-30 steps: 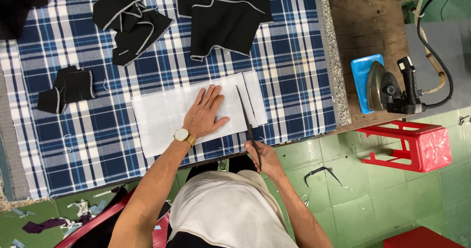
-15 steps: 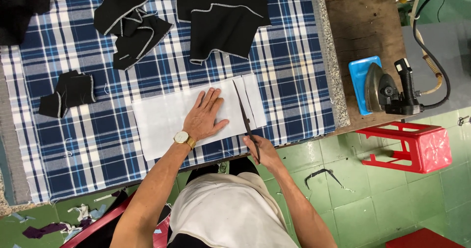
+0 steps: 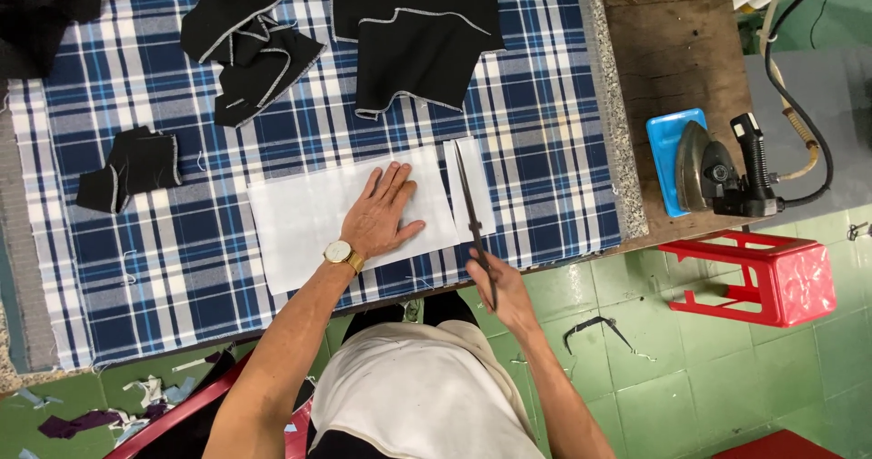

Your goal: The person uses shears to trim loose threads from several pieces of black fabric laid out on a plaid table. They then pick up a white sheet of material and cut it into multiple strips, placing the cut pieces on the table.

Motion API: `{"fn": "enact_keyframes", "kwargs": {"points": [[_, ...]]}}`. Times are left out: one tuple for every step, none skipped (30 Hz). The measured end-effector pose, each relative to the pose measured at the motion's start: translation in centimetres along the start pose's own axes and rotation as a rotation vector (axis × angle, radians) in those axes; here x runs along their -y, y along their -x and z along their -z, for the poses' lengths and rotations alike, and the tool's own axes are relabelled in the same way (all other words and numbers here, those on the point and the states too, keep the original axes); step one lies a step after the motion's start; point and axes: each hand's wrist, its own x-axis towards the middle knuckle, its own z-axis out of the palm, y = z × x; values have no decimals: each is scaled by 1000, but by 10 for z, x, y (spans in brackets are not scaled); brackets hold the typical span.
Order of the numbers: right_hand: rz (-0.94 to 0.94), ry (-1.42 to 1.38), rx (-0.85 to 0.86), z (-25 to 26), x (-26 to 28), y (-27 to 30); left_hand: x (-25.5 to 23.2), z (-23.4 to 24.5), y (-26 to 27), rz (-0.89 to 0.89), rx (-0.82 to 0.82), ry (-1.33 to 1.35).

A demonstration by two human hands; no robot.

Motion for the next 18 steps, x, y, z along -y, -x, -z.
{"fn": "enact_keyframes", "kwargs": {"points": [[6, -13, 35, 5, 1, 11, 0, -1, 0, -8, -22, -2], [14, -31, 63, 9, 2, 23, 1, -3, -1, -24, -43, -4], [16, -34, 59, 13, -7, 31, 2, -5, -2, -29, -44, -5], [-2, -61, 97, 17, -17, 39, 2, -7, 0, -30, -51, 0], [-21, -88, 134, 20, -26, 48, 3, -9, 1, -31, -59, 4], [-23, -92, 131, 23, -34, 55, 2, -3, 2, -35, -56, 5], [-126, -54, 186, 27, -41, 62, 2, 3, 3, -70, -89, -33], [-230, -16, 242, 29, -48, 69, 1, 10, 5, -104, -121, -69], [-233, -19, 240, 33, -53, 77, 1, 15, 9, -107, -117, -68], [-223, -9, 240, 36, -58, 86, 1, 20, 14, -71, -102, -68], [-214, 1, 240, 38, -64, 94, 1, 25, 18, -36, -87, -68], [-219, -2, 240, 42, -66, 101, 5, 27, 23, -37, -81, -66], [-205, -18, 247, 46, -68, 108, 9, 30, 29, -25, -106, -68], [-190, -33, 256, 49, -70, 115, 12, 32, 34, -12, -131, -70], [-195, -36, 256, 48, -60, 121, 14, 32, 38, -12, -125, -68], [-228, 29, 237, 47, -50, 126, 17, 32, 42, -9, -126, -83], [-261, 95, 217, 45, -40, 131, 19, 33, 46, -7, -126, -97], [-265, 93, 217, 46, -51, 127, 19, 33, 45, -7, -122, -95]]}}
